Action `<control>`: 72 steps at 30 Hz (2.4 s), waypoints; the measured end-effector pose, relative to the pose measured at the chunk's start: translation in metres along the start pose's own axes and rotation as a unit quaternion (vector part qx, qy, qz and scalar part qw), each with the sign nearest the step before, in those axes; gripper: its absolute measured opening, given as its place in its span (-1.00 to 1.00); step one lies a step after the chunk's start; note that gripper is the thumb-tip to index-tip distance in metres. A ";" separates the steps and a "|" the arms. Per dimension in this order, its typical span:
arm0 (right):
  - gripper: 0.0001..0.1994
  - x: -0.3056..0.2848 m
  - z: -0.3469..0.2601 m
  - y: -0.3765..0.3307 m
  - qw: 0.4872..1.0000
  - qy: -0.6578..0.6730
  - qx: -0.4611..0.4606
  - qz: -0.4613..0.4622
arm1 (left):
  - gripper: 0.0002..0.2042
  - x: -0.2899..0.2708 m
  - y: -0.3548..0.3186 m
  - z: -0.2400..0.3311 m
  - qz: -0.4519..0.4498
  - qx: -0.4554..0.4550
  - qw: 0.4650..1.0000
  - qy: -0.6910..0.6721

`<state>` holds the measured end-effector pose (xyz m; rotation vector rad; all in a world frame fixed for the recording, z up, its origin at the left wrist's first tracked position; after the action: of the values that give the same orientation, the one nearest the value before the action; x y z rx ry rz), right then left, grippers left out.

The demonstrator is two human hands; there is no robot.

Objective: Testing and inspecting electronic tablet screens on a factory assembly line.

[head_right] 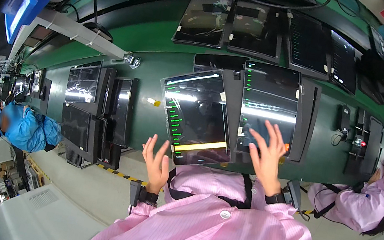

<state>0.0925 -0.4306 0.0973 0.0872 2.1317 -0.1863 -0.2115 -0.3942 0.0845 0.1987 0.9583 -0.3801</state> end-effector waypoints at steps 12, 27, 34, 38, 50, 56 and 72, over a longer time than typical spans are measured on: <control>-0.88 0.008 -0.009 0.041 0.992 -0.062 -0.102 -0.043 | -0.61 0.012 0.055 -0.021 -0.024 -0.083 0.978 -0.189; -0.64 -0.020 0.128 0.040 0.944 0.199 0.165 0.207 | -0.51 0.020 0.102 -0.021 0.044 -0.190 0.891 -0.411; -0.59 -0.005 0.136 0.010 0.951 0.164 0.224 0.134 | -0.46 0.015 0.119 -0.028 0.001 -0.163 0.916 -0.366; -0.62 -0.001 0.123 -0.007 0.944 0.208 0.222 0.130 | -0.50 0.016 0.126 -0.033 0.019 -0.148 0.916 -0.372; -0.69 -0.050 0.079 0.055 0.988 0.000 0.060 0.142 | -0.68 -0.029 0.193 0.002 0.012 0.110 0.994 -0.027; -0.80 -0.052 0.019 0.049 0.990 0.075 -0.015 0.116 | -0.64 -0.035 0.166 -0.009 -0.028 0.104 0.985 -0.134; -0.74 0.077 -0.031 -0.063 0.809 0.539 0.192 -0.136 | -0.42 0.006 0.092 -0.053 -0.130 -0.012 0.947 -0.295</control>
<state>0.0173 -0.4889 0.0553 0.1450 3.2084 -0.9261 -0.2118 -0.2939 0.0489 -0.0688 0.3942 -0.6286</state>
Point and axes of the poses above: each hand's wrist, its own y-axis towards the middle knuckle, its own x-axis out of the palm, z = x × y, the point moved 1 cm from there along y, towards the middle knuckle, and after that the axes turned 12 degrees about -z, right-handed, at the moved point
